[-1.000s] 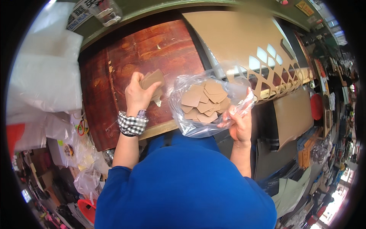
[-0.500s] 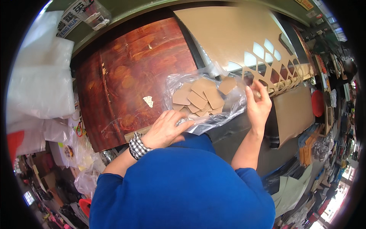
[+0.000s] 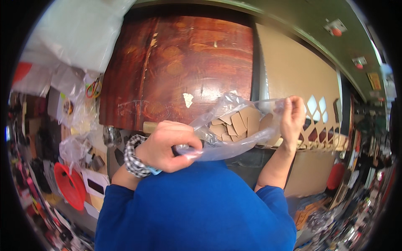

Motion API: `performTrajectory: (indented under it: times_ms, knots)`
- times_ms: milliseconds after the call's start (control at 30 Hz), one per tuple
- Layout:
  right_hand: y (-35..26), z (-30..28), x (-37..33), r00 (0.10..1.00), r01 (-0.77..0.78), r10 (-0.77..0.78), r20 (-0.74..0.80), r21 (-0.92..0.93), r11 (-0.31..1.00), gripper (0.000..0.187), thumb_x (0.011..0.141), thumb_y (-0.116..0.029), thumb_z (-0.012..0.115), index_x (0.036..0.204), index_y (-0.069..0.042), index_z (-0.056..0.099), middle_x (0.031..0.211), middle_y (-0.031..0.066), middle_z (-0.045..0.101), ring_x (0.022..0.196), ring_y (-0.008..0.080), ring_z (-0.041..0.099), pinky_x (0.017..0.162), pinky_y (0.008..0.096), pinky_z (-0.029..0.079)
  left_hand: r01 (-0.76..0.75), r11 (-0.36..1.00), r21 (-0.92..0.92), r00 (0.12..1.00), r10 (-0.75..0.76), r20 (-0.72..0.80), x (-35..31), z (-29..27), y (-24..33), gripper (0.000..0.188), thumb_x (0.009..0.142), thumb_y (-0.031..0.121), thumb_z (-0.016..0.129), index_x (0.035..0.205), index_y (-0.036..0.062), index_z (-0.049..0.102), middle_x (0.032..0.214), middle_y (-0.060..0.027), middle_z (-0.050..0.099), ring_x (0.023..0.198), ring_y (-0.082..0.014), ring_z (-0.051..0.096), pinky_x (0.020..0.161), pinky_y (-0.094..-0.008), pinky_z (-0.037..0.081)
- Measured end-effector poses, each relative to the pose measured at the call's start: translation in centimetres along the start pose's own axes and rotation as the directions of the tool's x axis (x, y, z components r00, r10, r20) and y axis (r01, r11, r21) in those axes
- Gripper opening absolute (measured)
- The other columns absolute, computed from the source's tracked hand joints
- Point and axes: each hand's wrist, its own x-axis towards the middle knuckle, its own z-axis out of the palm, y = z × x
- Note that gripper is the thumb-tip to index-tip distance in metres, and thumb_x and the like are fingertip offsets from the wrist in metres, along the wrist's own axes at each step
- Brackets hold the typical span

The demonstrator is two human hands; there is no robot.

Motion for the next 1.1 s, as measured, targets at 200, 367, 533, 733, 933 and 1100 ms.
performTrajectory:
  times_ms: [200, 367, 533, 733, 933, 1100]
  knots:
    - [-7.4, 0.3, 1.4, 0.984, 0.176, -0.156, -0.092, 0.688, 0.704, 0.006, 0.100, -0.007, 0.049, 0.103, -0.001, 0.049, 0.071, 0.0045, 0.047, 0.055, 0.0072, 0.041, 0.046, 0.0180, 0.031, -0.275, 0.887, -0.370, 0.959, 0.278, -0.048, -1.4, -0.3, 3.2, 0.009, 0.070, -0.001, 0.064, 0.077, -0.0037, 0.068, 0.054, -0.0066, 0.047, 0.042, -0.0225, 0.042, 0.042, -0.0339, 0.031]
    - [-11.3, 3.1, -1.4, 0.935, 0.182, -0.352, 0.032, 0.810, 0.558, 0.012, 0.096, -0.011, 0.053, 0.098, -0.002, 0.045, 0.075, 0.0089, 0.049, 0.059, 0.0129, 0.046, 0.049, 0.0270, 0.038, -0.217, 0.895, -0.391, 0.968, 0.144, -0.207, -4.1, 0.4, 4.9, 0.012, 0.076, -0.005, 0.063, 0.086, -0.0024, 0.070, 0.062, -0.0070, 0.056, 0.047, -0.0199, 0.048, 0.042, -0.0328, 0.034]
    - [-18.0, 6.7, -6.8, 0.653, 0.297, -0.752, -0.089, 0.943, 0.146, 0.032, 0.083, -0.023, 0.070, 0.099, -0.009, 0.046, 0.079, 0.0044, 0.045, 0.059, 0.0137, 0.043, 0.055, 0.0305, 0.038, -0.367, 0.895, -0.255, 0.908, 0.285, -0.308, -6.8, 0.9, 5.9, 0.007, 0.089, 0.009, 0.065, 0.093, 0.0067, 0.071, 0.104, -0.0120, 0.054, 0.070, -0.0198, 0.057, 0.066, -0.0299, 0.048]
    - [-26.4, 11.3, -13.2, 0.013, 0.217, -0.812, 0.584, 0.791, 0.573, 0.040, 0.081, 0.003, 0.066, 0.115, -0.011, 0.054, 0.075, 0.0103, 0.060, 0.060, 0.0212, 0.057, 0.056, 0.0341, 0.045, -0.495, 0.863, -0.097, 0.790, 0.401, -0.464, -13.3, 1.5, 8.1, 0.011, 0.087, 0.004, 0.066, 0.098, 0.0035, 0.066, 0.120, -0.0174, 0.053, 0.083, -0.0275, 0.062, 0.074, -0.0368, 0.050]
    - [-27.8, 21.8, -22.7, 0.303, 0.538, -0.902, 0.308, 0.726, 0.429, 0.042, 0.087, -0.038, 0.060, 0.108, -0.001, 0.058, 0.093, 0.0135, 0.062, 0.077, 0.0224, 0.059, 0.070, 0.0349, 0.047, -0.457, 0.883, -0.111, 0.800, 0.353, -0.484, -27.8, -0.9, 10.5, 0.008, 0.089, 0.006, 0.066, 0.097, 0.0028, 0.065, 0.095, -0.0107, 0.061, 0.082, -0.0287, 0.062, 0.070, -0.0368, 0.050]
    - [-25.3, 32.4, -33.2, 0.067, -0.421, -0.355, 0.932, 0.349, 0.837, 0.079, 0.097, -0.065, 0.031, 0.135, 0.003, 0.047, 0.121, 0.0203, 0.059, 0.113, 0.0265, 0.058, 0.103, 0.0378, 0.041, -0.382, 0.921, 0.077, 0.746, 0.356, -0.562, -37.6, -3.0, 12.1, 0.008, 0.089, 0.008, 0.067, 0.096, 0.0051, 0.065, 0.092, -0.0084, 0.063, 0.084, -0.0271, 0.064, 0.071, -0.0364, 0.050]
